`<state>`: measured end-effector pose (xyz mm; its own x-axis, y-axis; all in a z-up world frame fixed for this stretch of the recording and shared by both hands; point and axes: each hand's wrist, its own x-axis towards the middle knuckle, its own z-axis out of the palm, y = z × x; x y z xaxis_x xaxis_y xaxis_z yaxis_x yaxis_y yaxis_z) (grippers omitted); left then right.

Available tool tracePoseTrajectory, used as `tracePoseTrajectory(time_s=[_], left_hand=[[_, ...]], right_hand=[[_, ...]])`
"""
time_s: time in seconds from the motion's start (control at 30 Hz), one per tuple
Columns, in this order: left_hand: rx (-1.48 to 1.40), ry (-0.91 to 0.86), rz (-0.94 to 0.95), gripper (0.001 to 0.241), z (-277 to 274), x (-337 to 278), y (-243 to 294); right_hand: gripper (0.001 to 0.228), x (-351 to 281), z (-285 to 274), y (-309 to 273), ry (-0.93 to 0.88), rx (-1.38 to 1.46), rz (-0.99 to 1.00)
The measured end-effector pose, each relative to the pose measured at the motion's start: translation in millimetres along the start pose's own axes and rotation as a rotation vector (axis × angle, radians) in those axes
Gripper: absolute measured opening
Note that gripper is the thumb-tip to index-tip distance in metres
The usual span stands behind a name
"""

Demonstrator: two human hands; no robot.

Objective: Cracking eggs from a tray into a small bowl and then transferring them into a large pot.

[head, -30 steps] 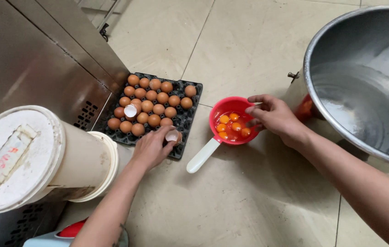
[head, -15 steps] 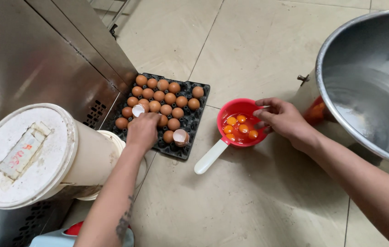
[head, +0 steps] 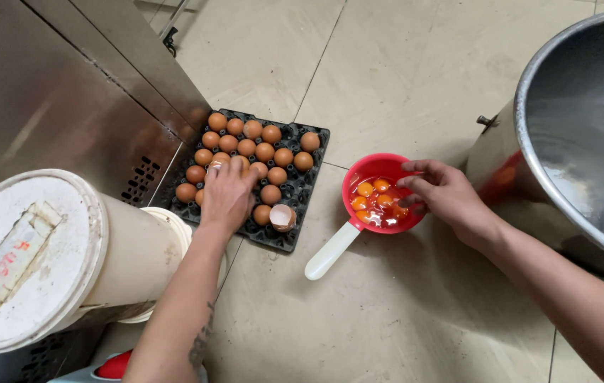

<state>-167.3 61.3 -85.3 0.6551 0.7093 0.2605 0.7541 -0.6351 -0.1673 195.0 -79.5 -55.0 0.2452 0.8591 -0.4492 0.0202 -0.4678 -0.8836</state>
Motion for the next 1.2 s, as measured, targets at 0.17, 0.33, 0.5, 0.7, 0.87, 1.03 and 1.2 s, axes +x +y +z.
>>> tracePoseTrajectory(time_s=[0.17, 0.33, 0.5, 0.7, 0.87, 1.03, 1.2], left_hand=[[-0.56, 0.164, -0.236, 0.044, -42.5, 15.7, 24.3], [-1.413, 0.122, -0.408, 0.048, -81.8, 43.3, 68.3], [-2.232, -0.152, -0.342, 0.049, -143.1, 69.1, 128.1], [-2.104, -0.286, -0.086, 0.048, -167.4, 96.3, 204.9], [-1.464, 0.107, 0.36, 0.039, -200.8, 99.7, 261.8], [-1.052, 0.169, 0.525, 0.039, -194.5, 102.7, 282.9], [-0.967, 0.161, 0.521, 0.04, -186.4, 102.8, 286.4]], right_hand=[[0.036, -1.3, 4.1, -9.4, -0.011, -0.002, -0.024], [0.037, -7.8, 1.8, -17.8, -0.015, 0.044, -0.06], [0.039, -8.0, -9.1, -8.1, -0.029, 0.042, -0.098], [0.042, -6.9, -20.9, 20.9, -0.032, 0.06, -0.064], [0.049, -11.9, -50.6, 51.4, -0.188, 0.33, -0.33], [0.049, -13.7, -45.9, 75.9, -0.156, 0.4, -0.347], [0.049, -4.8, -42.9, 97.1, -0.143, 0.471, -0.366]])
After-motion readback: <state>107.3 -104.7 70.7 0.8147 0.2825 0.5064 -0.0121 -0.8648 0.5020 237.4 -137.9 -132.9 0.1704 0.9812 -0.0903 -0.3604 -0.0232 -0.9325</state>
